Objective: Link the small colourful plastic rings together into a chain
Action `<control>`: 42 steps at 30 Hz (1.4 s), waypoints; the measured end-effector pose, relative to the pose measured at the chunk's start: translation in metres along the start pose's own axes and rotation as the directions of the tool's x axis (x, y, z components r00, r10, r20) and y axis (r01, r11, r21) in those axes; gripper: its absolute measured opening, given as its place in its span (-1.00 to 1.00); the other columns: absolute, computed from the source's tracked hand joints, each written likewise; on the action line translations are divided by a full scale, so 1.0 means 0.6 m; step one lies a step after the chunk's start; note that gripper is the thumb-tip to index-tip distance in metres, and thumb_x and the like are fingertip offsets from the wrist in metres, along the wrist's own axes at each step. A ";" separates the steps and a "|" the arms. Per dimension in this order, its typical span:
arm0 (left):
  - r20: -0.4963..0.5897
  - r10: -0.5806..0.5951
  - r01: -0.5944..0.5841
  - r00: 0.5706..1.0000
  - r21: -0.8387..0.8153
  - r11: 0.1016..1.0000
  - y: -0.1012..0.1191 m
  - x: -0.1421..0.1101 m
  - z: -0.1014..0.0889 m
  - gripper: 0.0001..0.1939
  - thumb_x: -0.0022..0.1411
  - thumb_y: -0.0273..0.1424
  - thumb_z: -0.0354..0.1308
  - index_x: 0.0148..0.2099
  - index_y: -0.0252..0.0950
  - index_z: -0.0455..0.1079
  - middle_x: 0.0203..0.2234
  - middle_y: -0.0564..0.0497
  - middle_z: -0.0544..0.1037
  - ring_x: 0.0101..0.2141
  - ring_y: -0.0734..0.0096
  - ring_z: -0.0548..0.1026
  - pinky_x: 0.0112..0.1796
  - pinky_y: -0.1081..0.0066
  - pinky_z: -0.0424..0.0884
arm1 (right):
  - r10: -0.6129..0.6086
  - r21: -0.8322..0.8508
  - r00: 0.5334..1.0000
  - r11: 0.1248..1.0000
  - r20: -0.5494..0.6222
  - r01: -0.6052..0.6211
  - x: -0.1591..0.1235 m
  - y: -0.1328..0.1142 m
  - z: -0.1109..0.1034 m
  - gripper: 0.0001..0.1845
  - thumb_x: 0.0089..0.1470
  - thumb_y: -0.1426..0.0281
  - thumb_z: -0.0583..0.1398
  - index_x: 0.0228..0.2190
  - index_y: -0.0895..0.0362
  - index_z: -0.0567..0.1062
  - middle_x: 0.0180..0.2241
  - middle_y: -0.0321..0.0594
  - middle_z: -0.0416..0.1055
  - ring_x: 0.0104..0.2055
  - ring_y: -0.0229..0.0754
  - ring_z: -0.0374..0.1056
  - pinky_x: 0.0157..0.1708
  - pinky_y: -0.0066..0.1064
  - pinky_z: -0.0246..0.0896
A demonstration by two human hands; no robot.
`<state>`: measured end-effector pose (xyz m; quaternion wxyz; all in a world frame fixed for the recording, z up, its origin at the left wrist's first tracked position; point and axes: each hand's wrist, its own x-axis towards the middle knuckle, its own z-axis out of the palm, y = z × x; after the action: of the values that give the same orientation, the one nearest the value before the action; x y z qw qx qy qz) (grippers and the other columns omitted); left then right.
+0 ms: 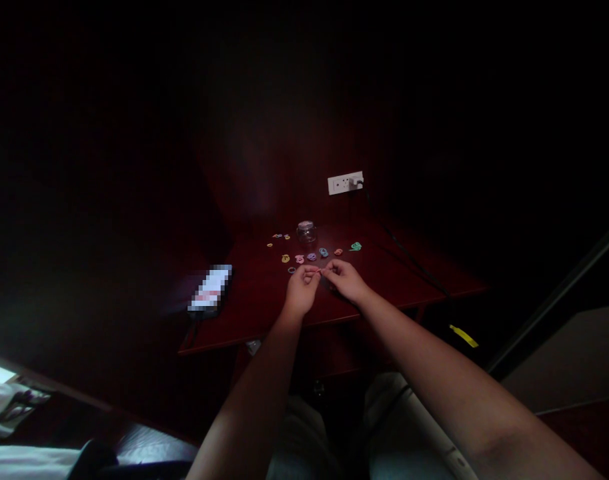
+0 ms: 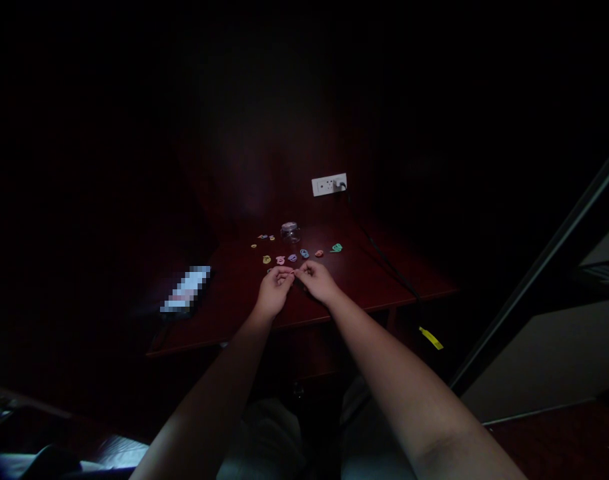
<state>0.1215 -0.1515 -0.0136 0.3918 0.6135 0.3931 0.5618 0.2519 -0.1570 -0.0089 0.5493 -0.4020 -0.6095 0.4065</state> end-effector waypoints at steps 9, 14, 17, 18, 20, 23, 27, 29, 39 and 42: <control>0.061 0.009 -0.010 0.998 0.005 1.000 0.000 -0.002 0.000 -0.89 0.00 -0.48 0.15 -0.35 -0.37 0.35 -0.47 -0.01 0.48 -0.47 0.54 0.42 -0.40 0.52 0.32 | -0.018 0.005 1.000 1.000 -0.008 0.018 0.004 0.008 0.001 -0.78 -0.13 0.25 0.14 -0.54 0.13 0.25 -0.71 -0.45 0.16 -0.70 -0.38 0.08 -0.69 -0.53 -0.05; 0.071 0.012 -0.012 0.997 0.006 1.000 0.002 -0.004 -0.001 -0.90 0.00 -0.48 0.15 -0.36 -0.37 0.35 -0.49 0.00 0.47 -0.47 0.54 0.42 -0.40 0.52 0.33 | -0.023 -0.011 1.000 1.000 0.003 0.024 0.003 0.007 0.000 -0.78 -0.13 0.25 0.14 -0.54 0.13 0.24 -0.72 -0.45 0.14 -0.70 -0.38 0.06 -0.69 -0.54 -0.06; 0.061 0.011 -0.011 0.998 0.008 1.000 0.004 -0.004 -0.001 -0.90 0.00 -0.47 0.15 -0.36 -0.37 0.35 -0.49 0.01 0.47 -0.48 0.55 0.41 -0.40 0.53 0.33 | -0.037 -0.056 0.999 0.998 -0.011 0.036 0.001 0.003 0.001 -0.78 -0.13 0.26 0.14 -0.56 0.12 0.22 -0.73 -0.44 0.12 -0.69 -0.38 0.04 -0.69 -0.54 -0.09; 0.058 0.010 -0.011 0.998 0.008 1.000 0.004 -0.004 -0.001 -0.90 -0.01 -0.47 0.16 -0.37 -0.36 0.35 -0.49 0.01 0.47 -0.48 0.55 0.41 -0.40 0.53 0.33 | -0.043 -0.071 0.999 0.997 -0.017 0.042 0.000 0.001 0.001 -0.78 -0.13 0.26 0.14 -0.57 0.12 0.22 -0.73 -0.44 0.12 -0.69 -0.38 0.04 -0.69 -0.54 -0.10; 0.055 0.007 -0.008 0.998 0.008 1.000 0.005 -0.004 -0.001 -0.91 -0.01 -0.46 0.16 -0.38 -0.36 0.34 -0.50 0.02 0.47 -0.48 0.55 0.41 -0.41 0.53 0.32 | -0.054 -0.095 0.998 0.994 -0.024 0.051 0.000 -0.001 0.001 -0.79 -0.13 0.27 0.14 -0.58 0.13 0.22 -0.73 -0.44 0.11 -0.68 -0.38 0.03 -0.68 -0.55 -0.10; 0.057 -0.003 0.002 0.998 0.013 1.000 0.007 -0.005 -0.002 -0.91 -0.01 -0.43 0.15 -0.40 -0.36 0.34 -0.54 0.04 0.46 -0.52 0.56 0.39 -0.45 0.55 0.29 | -0.062 -0.105 0.998 0.993 -0.032 0.059 -0.001 -0.002 0.000 -0.79 -0.15 0.29 0.14 -0.59 0.13 0.21 -0.72 -0.44 0.10 -0.66 -0.38 0.02 -0.67 -0.55 -0.11; 0.052 -0.019 0.018 0.998 0.029 0.999 0.010 -0.006 -0.003 -0.91 -0.02 -0.42 0.15 -0.45 -0.35 0.34 -0.62 0.08 0.42 -0.57 0.57 0.36 -0.50 0.56 0.25 | -0.064 -0.103 0.997 0.993 -0.035 0.060 0.001 0.002 0.000 -0.79 -0.16 0.30 0.14 -0.59 0.13 0.19 -0.71 -0.45 0.08 -0.66 -0.40 -0.02 -0.67 -0.55 -0.14; 0.055 -0.029 0.027 0.998 0.032 0.999 0.010 -0.006 -0.003 -0.93 -0.02 -0.44 0.14 -0.46 -0.36 0.34 -0.64 0.09 0.41 -0.58 0.57 0.35 -0.51 0.56 0.24 | -0.060 -0.089 0.998 0.994 -0.029 0.057 0.002 0.005 0.000 -0.79 -0.17 0.31 0.15 -0.58 0.12 0.19 -0.70 -0.46 0.07 -0.66 -0.40 -0.03 -0.67 -0.55 -0.14; 0.070 -0.049 0.049 0.996 0.011 0.999 0.005 -0.005 -0.003 -0.87 0.02 -0.39 0.12 -0.38 -0.36 0.38 -0.54 0.02 0.48 -0.54 0.54 0.40 -0.49 0.53 0.32 | -0.049 -0.043 0.999 0.998 -0.020 0.048 0.005 0.011 0.000 -0.81 -0.17 0.33 0.14 -0.56 0.11 0.19 -0.68 -0.43 0.17 -0.65 -0.37 0.06 -0.65 -0.53 -0.07; 0.083 -0.049 0.048 0.995 0.013 0.999 0.006 -0.006 -0.002 -0.85 -0.01 -0.38 0.16 -0.37 -0.36 0.40 -0.56 0.01 0.48 -0.54 0.53 0.40 -0.49 0.53 0.31 | -0.041 -0.032 0.999 0.999 -0.013 0.041 0.005 0.012 0.000 -0.81 -0.17 0.32 0.14 -0.56 0.11 0.20 -0.68 -0.43 0.17 -0.66 -0.37 0.07 -0.66 -0.52 -0.06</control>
<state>0.1203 -0.1559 -0.0118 0.4181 0.6289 0.3939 0.5239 0.2520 -0.1515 -0.0144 0.5551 -0.4008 -0.6203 0.3827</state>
